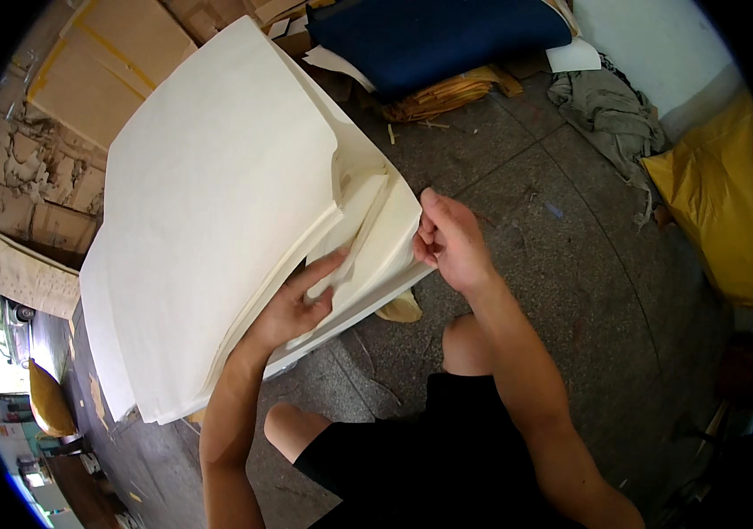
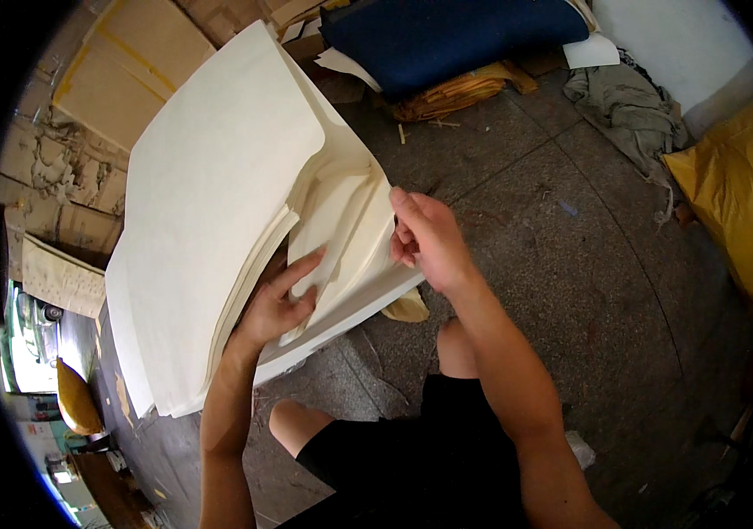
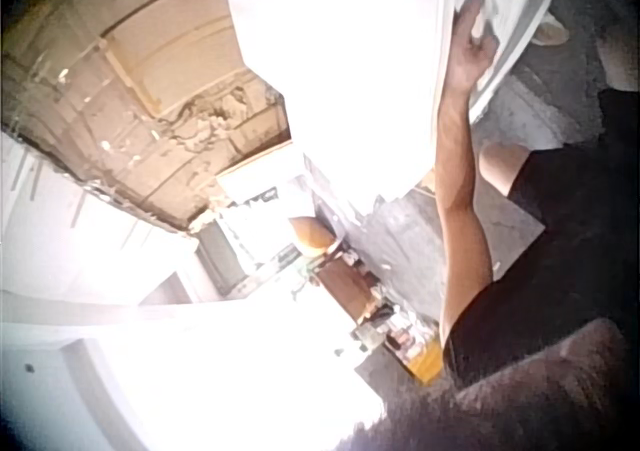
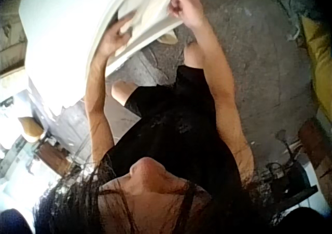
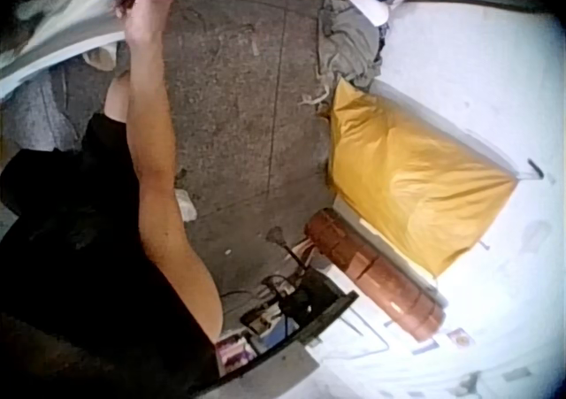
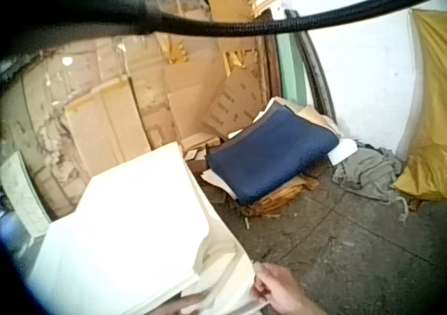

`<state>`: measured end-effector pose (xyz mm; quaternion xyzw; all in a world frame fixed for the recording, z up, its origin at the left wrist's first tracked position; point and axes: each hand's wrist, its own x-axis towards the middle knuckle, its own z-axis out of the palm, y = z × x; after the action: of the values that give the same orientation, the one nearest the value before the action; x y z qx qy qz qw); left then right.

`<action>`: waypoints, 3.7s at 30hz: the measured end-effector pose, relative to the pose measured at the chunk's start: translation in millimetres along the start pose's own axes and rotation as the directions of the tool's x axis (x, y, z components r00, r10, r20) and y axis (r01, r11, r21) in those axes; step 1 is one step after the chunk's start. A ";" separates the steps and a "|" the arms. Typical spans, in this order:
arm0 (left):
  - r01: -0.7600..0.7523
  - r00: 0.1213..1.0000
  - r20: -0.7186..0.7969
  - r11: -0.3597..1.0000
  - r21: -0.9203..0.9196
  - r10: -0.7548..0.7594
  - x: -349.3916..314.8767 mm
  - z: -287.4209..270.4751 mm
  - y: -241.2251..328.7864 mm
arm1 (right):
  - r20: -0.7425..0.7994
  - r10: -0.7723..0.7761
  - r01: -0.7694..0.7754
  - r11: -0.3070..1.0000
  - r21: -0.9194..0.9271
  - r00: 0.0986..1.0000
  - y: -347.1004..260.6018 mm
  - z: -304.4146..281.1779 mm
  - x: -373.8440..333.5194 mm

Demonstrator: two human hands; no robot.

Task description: The person sits on the floor and repeatedly flips through a stack of large white sheets, separating them by hand. The person lifts the stack, moves it to a different spot, and continues the repetitive flipping action.

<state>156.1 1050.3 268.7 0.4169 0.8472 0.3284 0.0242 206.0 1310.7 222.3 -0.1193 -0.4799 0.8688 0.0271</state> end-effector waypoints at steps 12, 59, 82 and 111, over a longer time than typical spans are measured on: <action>-0.001 1.000 -0.021 0.998 0.056 0.002 -4.9 6.3 -15.2 | 0.015 -0.356 0.289 0.732 -0.617 0.934 -1.4 17.3 0.4; 0.140 0.988 0.082 0.979 -0.148 -0.129 -4.6 8.0 -9.2 | 0.022 -0.003 0.004 0.999 -0.043 1.000 -9.6 16.8 8.1; 0.135 0.989 0.076 0.983 -0.122 -0.126 -7.1 12.4 -13.6 | 0.018 -0.039 0.040 0.997 -0.064 0.999 -8.8 17.1 6.1; 0.113 0.991 0.083 0.983 -0.145 -0.102 -6.5 12.2 -13.3 | 0.029 -0.053 0.054 0.996 -0.065 0.998 -6.4 16.5 4.3</action>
<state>155.0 1046.3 250.0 0.3796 0.8399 0.3734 0.1048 197.6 1301.2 235.3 -0.0956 -0.5115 0.8530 0.0400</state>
